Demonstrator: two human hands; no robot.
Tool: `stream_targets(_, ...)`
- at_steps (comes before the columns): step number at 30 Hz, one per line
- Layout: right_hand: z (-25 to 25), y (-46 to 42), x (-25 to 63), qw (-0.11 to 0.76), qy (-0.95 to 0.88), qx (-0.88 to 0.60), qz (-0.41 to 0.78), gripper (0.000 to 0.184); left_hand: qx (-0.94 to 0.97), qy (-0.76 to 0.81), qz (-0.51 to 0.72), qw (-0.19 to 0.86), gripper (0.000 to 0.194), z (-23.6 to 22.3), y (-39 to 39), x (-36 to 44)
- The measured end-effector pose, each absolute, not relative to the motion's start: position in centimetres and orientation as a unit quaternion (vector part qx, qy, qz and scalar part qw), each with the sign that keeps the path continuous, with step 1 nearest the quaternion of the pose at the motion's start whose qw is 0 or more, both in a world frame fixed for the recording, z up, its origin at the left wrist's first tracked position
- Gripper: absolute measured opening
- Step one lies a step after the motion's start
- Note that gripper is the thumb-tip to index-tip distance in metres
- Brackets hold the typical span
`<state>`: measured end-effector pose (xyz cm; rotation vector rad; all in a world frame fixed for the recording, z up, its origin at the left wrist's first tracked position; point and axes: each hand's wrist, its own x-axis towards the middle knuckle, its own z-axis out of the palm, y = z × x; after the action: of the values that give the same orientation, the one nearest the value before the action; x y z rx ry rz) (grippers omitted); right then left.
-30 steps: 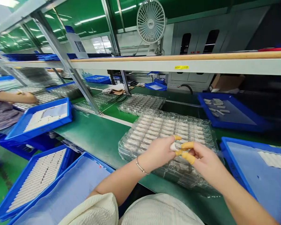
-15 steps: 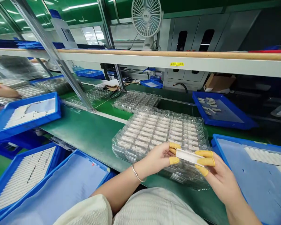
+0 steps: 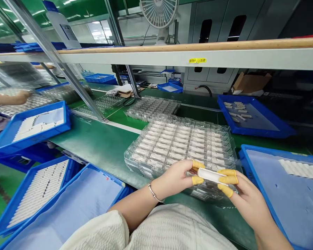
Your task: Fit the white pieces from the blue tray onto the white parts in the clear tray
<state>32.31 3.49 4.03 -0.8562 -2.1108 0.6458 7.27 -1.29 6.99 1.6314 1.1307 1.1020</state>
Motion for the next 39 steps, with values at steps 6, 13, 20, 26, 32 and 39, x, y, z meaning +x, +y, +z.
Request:
stream_targets(6,3.0,3.5,32.4,0.355,-0.773,-0.376,0.367,0.014,0.668,0.455,0.436,0.396,0.025,6.9,-0.9,7.5)
stream_targets(13,4.8,3.5,32.4,0.371,-0.856,-0.346,0.097,0.028,0.506,0.417,0.431,0.620,0.034,7.1,0.7,9.7)
stream_targets(20,6.1,4.3,34.7,0.247,-0.909,-0.336,-0.005,0.013,0.475,0.402,0.407,0.668,0.037,7.4,1.7,11.9)
stream_targets(26,6.0,4.8,35.6,0.212,-0.907,-0.363,0.018,0.026,0.590,0.467,0.359,0.552,0.026,7.2,2.1,11.7)
stream_targets(32,5.5,5.3,35.5,0.119,-0.890,-0.414,0.148,0.017,0.747,0.526,0.324,0.245,0.039,7.1,1.5,9.9)
stream_targets(39,6.0,5.7,34.9,0.102,-0.892,-0.399,0.186,0.016,0.854,0.419,0.254,0.176,0.030,6.1,1.1,10.6)
